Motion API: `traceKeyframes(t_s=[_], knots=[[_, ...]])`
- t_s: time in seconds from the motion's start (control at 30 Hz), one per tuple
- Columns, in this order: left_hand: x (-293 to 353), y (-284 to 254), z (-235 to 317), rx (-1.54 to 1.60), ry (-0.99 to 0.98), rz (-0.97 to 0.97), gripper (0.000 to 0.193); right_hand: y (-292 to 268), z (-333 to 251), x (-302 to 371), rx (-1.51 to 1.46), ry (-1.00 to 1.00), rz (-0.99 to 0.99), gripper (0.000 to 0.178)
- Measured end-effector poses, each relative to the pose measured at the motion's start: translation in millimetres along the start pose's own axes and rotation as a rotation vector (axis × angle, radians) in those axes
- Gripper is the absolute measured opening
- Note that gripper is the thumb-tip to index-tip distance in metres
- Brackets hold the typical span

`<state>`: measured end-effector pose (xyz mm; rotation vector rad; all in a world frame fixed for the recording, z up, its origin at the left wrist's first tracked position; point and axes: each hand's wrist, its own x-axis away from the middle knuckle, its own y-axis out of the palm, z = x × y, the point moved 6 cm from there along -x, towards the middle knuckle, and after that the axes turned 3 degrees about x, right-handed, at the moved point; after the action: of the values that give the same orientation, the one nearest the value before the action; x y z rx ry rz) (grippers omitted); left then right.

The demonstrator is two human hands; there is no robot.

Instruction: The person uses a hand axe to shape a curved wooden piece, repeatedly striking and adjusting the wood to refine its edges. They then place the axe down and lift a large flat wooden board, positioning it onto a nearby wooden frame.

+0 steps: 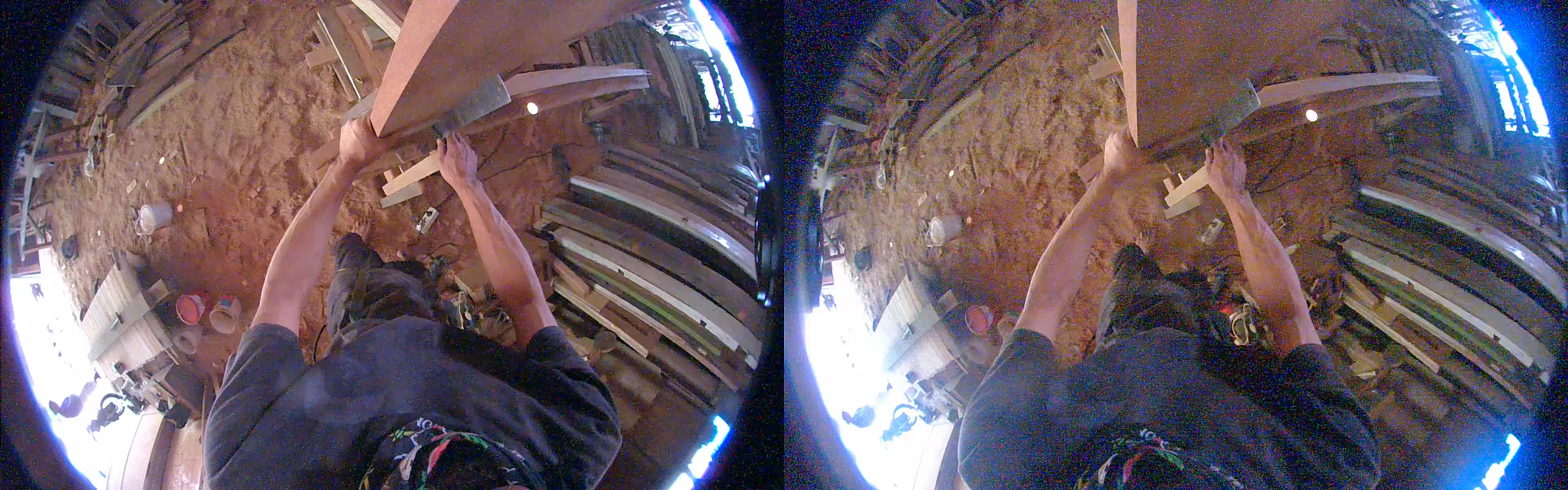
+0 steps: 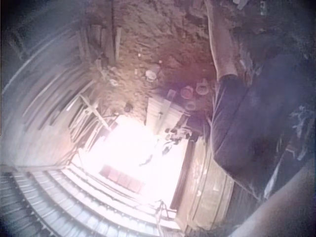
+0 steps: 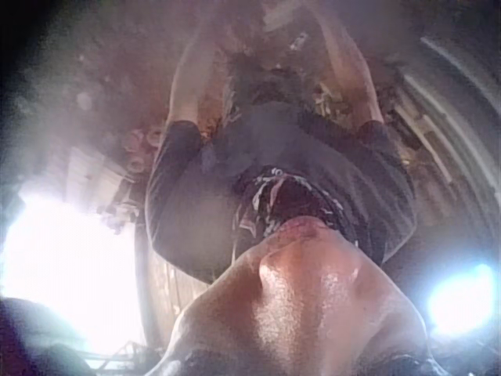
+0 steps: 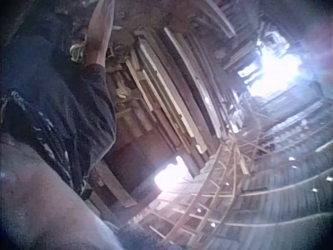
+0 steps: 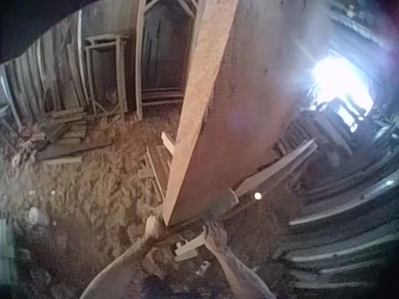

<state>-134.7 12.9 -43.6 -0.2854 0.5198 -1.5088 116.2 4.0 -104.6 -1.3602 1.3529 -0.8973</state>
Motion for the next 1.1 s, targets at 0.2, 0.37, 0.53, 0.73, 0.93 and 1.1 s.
traceKeyframes(t_s=[0.2, 0.37, 0.53, 0.73, 0.93, 1.1], knots=[[1.2, -5.0, 8.1, 0.028, -0.047, -0.018, 0.061, -1.9, 1.0, -2.3, 0.034, 0.001, -0.062, 0.029], [-1.3, 11.6, -30.0, -0.037, -0.007, 0.042, 0.058, 4.2, 2.2, -4.5, 0.065, -0.058, -0.065, 0.033], [0.1, 12.0, -23.3, -0.016, 0.002, -0.007, 0.069, 23.6, 16.0, -5.7, 0.154, -0.074, -0.093, 0.036], [0.7, 0.0, -12.2, 0.025, 0.004, -0.031, 0.064, 35.4, 13.4, -10.7, 0.185, -0.096, -0.165, 0.037], [2.5, -5.4, -5.0, 0.124, 0.038, -0.02, 0.048, 31.6, 10.3, -10.5, 0.192, -0.12, -0.207, 0.035], [0.4, -5.3, -11.3, 0.163, 0.053, -0.091, 0.049, 24.5, 3.4, -9.5, 0.313, -0.114, -0.173, 0.041]])
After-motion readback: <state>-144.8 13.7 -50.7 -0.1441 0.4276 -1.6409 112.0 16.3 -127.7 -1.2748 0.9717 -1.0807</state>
